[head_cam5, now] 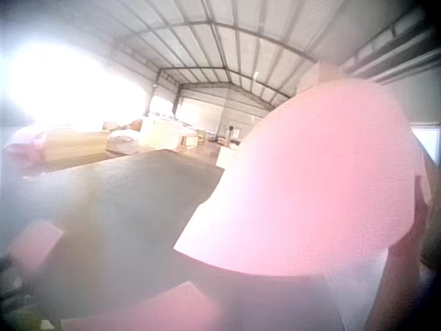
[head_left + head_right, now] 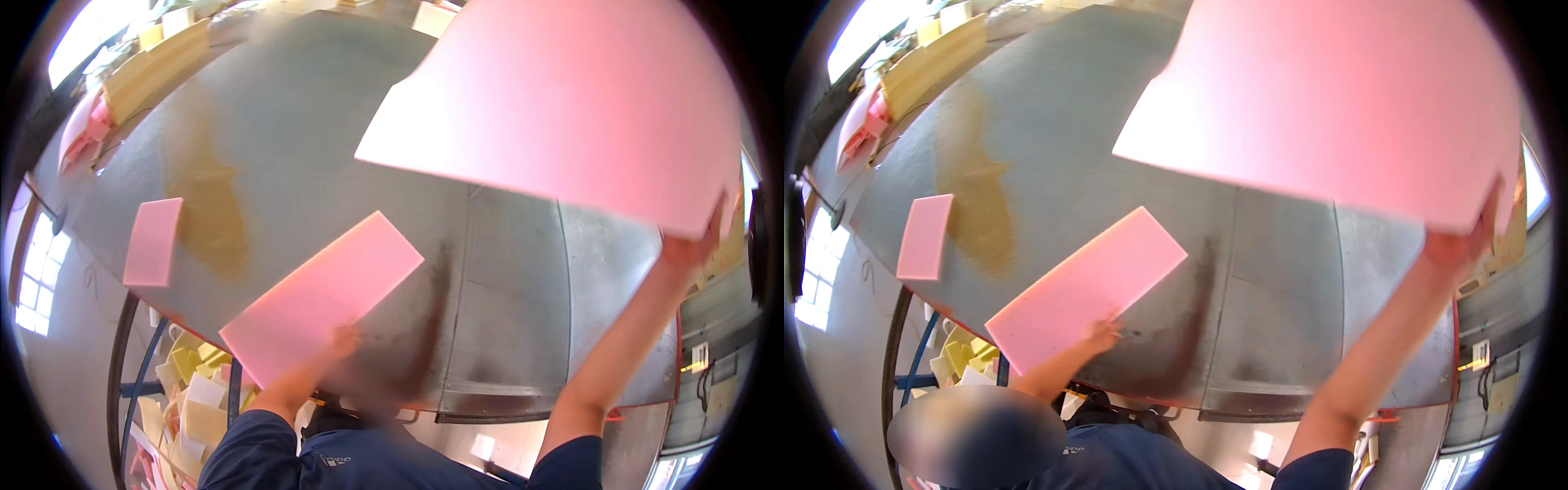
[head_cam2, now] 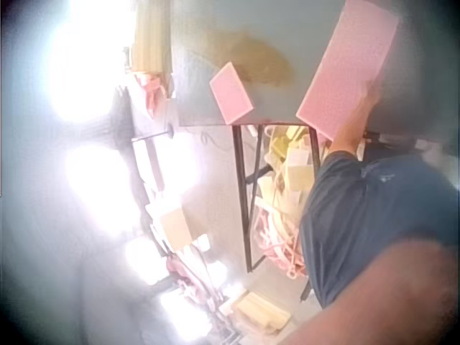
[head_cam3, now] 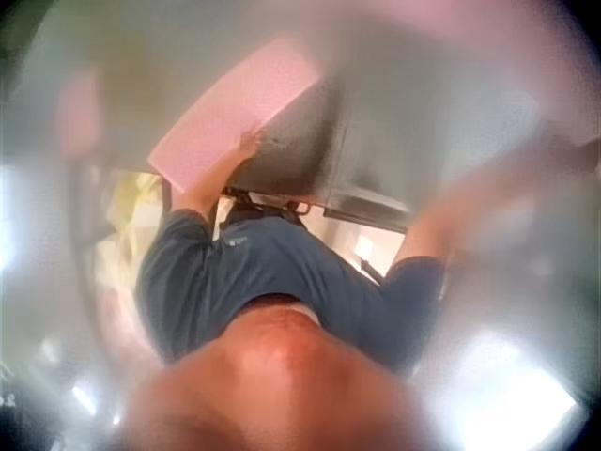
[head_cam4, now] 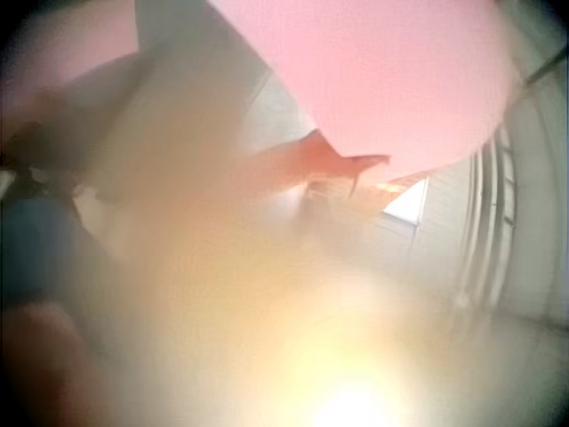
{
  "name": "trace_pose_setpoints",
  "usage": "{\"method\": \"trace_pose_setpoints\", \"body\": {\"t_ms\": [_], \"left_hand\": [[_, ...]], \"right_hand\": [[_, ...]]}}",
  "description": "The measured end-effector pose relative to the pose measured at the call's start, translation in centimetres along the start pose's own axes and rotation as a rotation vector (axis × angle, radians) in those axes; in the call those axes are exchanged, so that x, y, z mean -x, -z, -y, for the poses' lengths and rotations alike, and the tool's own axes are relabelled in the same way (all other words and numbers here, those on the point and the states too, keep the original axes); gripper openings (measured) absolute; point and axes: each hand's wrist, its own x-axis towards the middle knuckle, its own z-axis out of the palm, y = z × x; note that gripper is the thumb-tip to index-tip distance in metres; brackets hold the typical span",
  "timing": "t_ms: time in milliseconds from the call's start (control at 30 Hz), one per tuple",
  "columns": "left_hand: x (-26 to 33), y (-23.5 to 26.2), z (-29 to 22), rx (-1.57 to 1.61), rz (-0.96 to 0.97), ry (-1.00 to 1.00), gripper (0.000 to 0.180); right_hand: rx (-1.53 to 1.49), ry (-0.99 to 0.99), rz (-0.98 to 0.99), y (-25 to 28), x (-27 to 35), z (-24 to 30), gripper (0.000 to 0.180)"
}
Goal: The person gathers pink foam sheets from the floor, places them on a cutting table, and uses a straightedge and marker to measure and mark cut lines. The person then uses a manual guillotine-style cutter to slice the foam into smaller rectangular pieces, repeating the process for multiple sheets.
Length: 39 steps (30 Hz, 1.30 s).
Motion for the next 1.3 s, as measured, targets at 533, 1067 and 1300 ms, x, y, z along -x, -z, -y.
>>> {"method": "trace_pose_setpoints", "body": {"t_ms": [533, 1067, 1300], "left_hand": [[-9.2, 3.8, -2.7, 1.257, -0.034, 1.181, 0.036], [-7.6, -1.8, -5.8, 0.693, -0.464, 1.531, 0.024], [-8.6, -0.5, 0.0, 0.404, -0.375, 1.034, 0.044]], "right_hand": [[-0.055, -0.689, -1.325, 46.4, 39.3, -21.6, 0.032], [0.983, -1.268, -1.363, 57.8, 48.7, -20.5, 0.048], [0.962, -1.279, -1.399, 58.3, 50.9, -21.4, 0.033]]}}
